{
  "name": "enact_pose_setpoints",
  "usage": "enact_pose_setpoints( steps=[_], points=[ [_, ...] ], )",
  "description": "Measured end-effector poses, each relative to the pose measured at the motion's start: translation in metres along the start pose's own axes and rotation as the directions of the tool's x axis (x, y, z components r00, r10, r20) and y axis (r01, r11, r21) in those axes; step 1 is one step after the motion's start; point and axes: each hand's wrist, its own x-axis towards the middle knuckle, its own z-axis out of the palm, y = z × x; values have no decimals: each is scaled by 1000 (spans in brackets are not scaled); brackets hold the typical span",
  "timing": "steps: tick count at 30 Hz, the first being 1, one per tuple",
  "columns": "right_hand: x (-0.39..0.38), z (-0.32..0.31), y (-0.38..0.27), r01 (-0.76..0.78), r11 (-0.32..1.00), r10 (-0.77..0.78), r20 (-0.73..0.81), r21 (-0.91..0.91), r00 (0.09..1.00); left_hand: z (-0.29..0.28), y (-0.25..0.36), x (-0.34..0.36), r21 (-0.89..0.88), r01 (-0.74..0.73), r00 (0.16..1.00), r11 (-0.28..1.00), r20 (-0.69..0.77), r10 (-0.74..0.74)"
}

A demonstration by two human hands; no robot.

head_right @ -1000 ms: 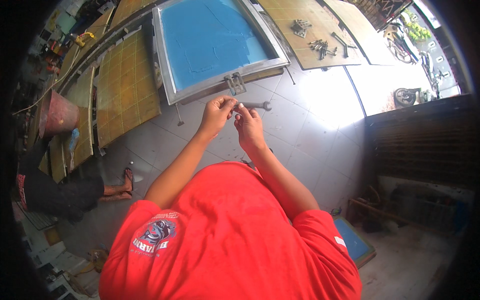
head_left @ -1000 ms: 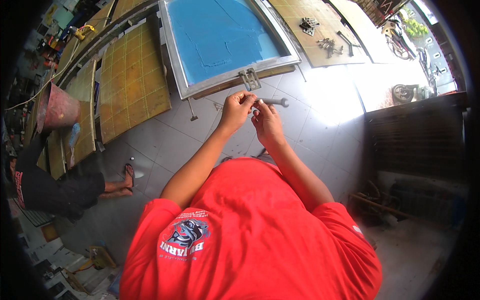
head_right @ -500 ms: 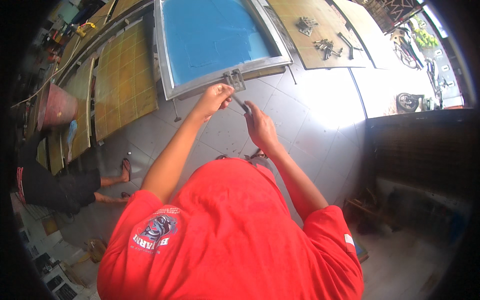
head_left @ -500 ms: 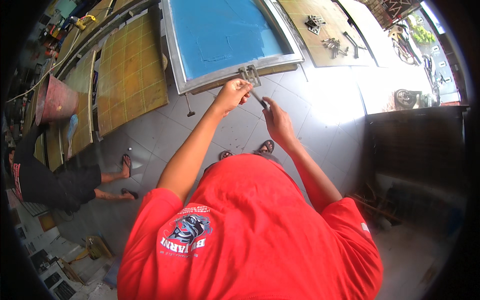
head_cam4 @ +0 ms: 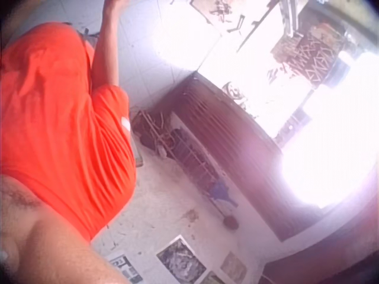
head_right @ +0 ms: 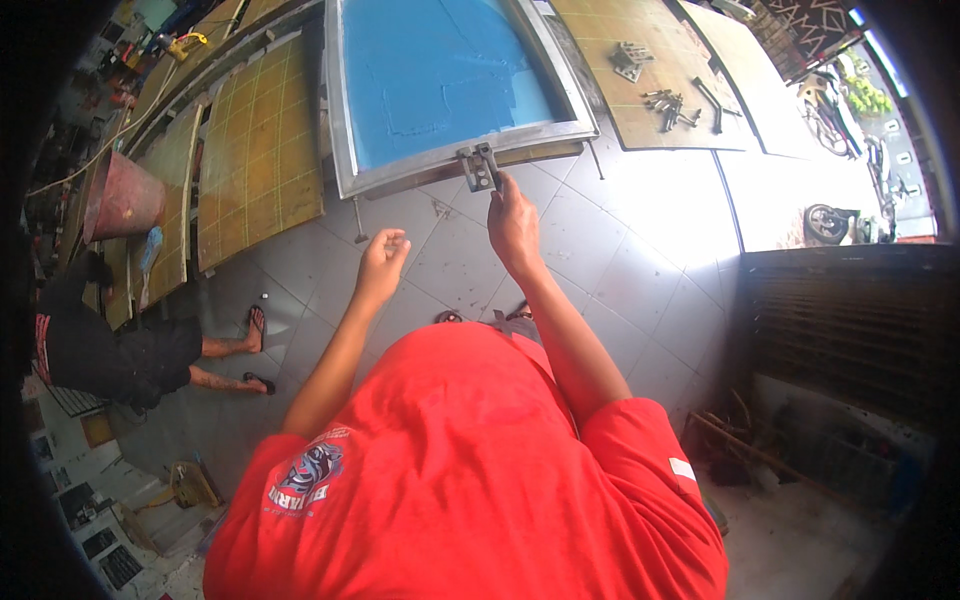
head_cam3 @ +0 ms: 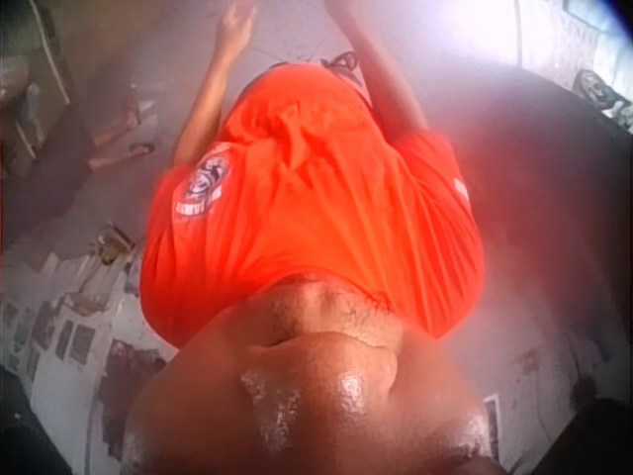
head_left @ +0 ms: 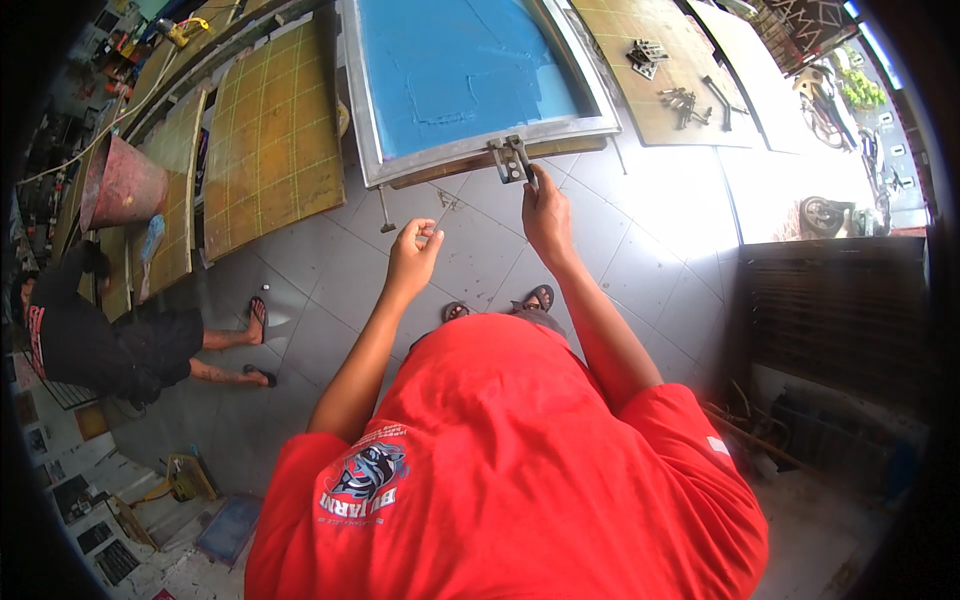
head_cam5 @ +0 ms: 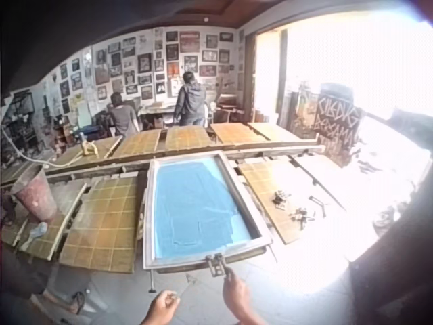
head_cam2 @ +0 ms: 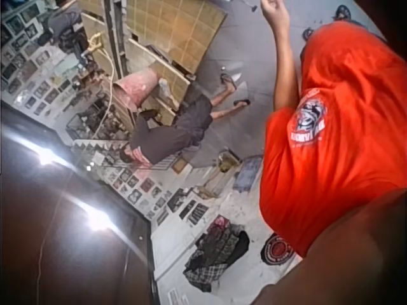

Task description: The person uses a wrench to tighten bolts on a screen printing frame and then lifts the frame to check its position.

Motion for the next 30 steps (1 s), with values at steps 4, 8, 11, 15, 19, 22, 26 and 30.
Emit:
enact_pose_setpoints(
  steps=[4,8,11,15,19,22,26,30],
  points=[
    [0,8,-2,-31,999,30,-33,-8,999,-3,17,6,185,-141,990,973,-5,144],
    [-7,3,-10,-233,970,227,75,74,971,-4,21,19,352,-320,939,879,-4,344],
    [-7,0,-22,-348,935,336,137,73,932,-2,25,31,480,-394,896,784,11,444],
    [-6,11,-29,-276,961,273,75,30,959,1,23,49,589,-435,872,681,88,481],
    [-7,21,-16,-165,985,167,29,-54,986,8,18,60,663,-466,857,586,173,486],
    [-4,21,-4,-122,975,130,29,-187,991,13,16,59,721,-440,856,536,156,493],
    [6,4,11,-32,964,53,74,-264,996,15,19,58,771,-396,873,499,148,465],
    [17,-13,13,122,934,-19,293,-335,956,14,16,62,776,-404,870,485,161,467]
  ],
)
